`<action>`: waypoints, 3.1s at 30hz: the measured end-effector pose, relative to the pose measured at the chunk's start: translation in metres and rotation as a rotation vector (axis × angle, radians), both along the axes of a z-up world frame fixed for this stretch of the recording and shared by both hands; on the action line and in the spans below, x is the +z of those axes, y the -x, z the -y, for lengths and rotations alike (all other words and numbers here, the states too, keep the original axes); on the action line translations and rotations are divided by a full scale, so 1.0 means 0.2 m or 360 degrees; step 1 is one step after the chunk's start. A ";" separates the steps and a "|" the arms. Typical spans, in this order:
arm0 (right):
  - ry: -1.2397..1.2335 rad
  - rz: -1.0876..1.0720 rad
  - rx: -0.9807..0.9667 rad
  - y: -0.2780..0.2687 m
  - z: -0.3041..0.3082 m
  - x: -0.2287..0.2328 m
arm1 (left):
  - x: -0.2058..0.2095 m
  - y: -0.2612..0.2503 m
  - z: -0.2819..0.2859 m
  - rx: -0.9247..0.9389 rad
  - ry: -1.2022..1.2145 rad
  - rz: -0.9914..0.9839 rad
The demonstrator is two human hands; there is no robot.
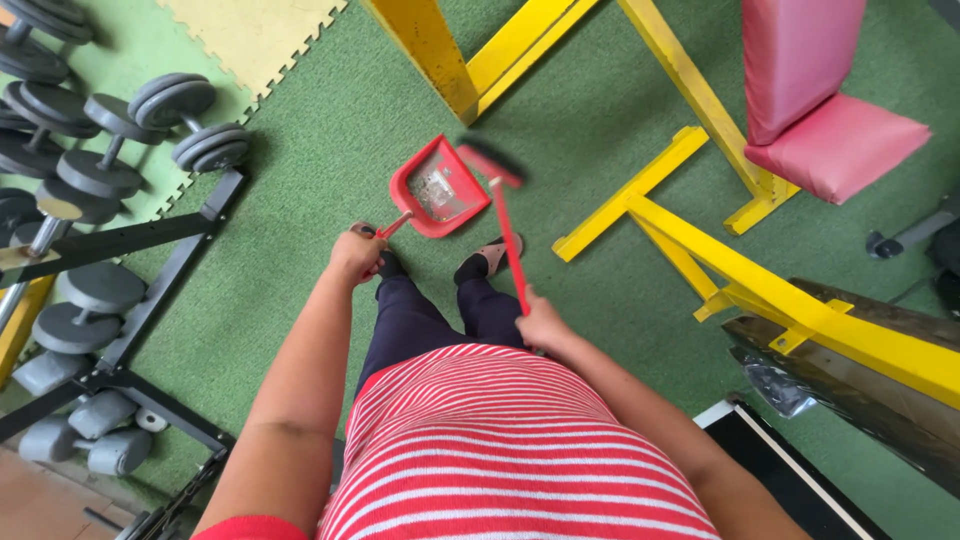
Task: Sweep the green artificial turf floor in a gym using a hand broom and dustpan.
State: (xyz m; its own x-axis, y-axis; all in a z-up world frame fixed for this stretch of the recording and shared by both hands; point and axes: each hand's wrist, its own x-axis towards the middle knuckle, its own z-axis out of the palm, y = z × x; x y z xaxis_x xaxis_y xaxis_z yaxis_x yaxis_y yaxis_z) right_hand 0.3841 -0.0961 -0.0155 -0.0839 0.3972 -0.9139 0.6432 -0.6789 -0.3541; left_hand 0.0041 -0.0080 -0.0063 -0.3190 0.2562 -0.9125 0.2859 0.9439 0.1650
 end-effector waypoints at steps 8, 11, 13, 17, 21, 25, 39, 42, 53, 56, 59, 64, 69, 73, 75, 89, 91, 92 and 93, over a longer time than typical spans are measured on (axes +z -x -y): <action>0.0468 -0.0355 -0.0182 -0.38 -0.26 0.50 | 0.30 -0.05 -0.07 -0.0248 -0.0143 0.0042; 0.0469 -0.0318 -0.0153 -0.60 -0.34 0.63 | 0.31 -0.01 -0.05 -0.0355 -0.0124 0.0034; 0.0400 -0.0296 -0.0111 -0.71 -0.41 0.65 | 0.28 0.00 -0.06 -0.0394 -0.0115 0.0041; 0.0163 -0.0004 -0.0141 -0.80 -0.58 0.60 | 0.13 -0.02 -0.09 -0.0498 -0.0095 0.0090; -0.0099 0.0192 -0.0349 -0.78 -0.74 0.42 | 0.13 -0.15 -0.18 -0.0787 -0.0076 0.0006; -0.0198 0.0126 -0.0743 -0.79 -0.73 0.03 | 0.13 -0.24 -0.22 -0.0863 -0.0068 0.0002; 0.0022 -0.0132 -0.1029 0.62 0.56 -0.02 | -0.19 -0.15 -0.21 -0.0598 0.0117 0.0402; 0.0058 -0.0261 -0.1092 0.67 0.58 0.02 | -0.23 -0.10 -0.17 -0.0445 0.0283 0.0655; 0.0124 -0.0197 -0.1493 0.78 1.06 0.75 | -0.08 0.08 0.01 -0.0893 0.0408 0.0801; 0.0092 -0.0163 -0.1720 0.77 1.32 0.82 | -0.06 0.02 -0.01 -0.1205 0.0412 0.0792; 0.0149 -0.0126 -0.2007 0.74 1.51 0.97 | -0.08 -0.04 0.00 -0.1484 0.0380 0.0811; 0.0171 -0.0037 -0.2366 0.44 1.86 0.97 | -0.24 -0.30 0.02 -0.1665 0.0271 0.0798; 0.0008 -0.0031 -0.3025 -0.01 2.19 0.82 | -0.14 -0.60 0.13 -0.2023 0.0256 0.0620; -0.0085 -0.0244 -0.3372 -0.35 2.39 0.40 | -0.11 -0.78 0.23 -0.2007 0.0283 0.0545; -0.0252 -0.0339 -0.3503 -0.43 2.40 0.18 | -0.06 -0.88 0.27 -0.2035 0.0199 0.0479; -0.0165 -0.0104 -0.1942 0.51 1.98 0.07 | -0.22 -1.23 0.32 -0.2118 0.0205 0.0335; 0.0184 -0.0465 -0.2173 0.33 2.00 0.38 | -0.22 -1.25 0.32 -0.2066 0.0227 0.0358; 0.0286 -0.0559 -0.2289 0.23 2.05 0.48 | -0.19 -1.26 0.31 -0.2141 0.0194 0.0338; 0.0388 -0.0652 -0.2404 0.14 2.09 0.58 | -0.16 -1.29 0.31 -0.2217 0.0159 0.0319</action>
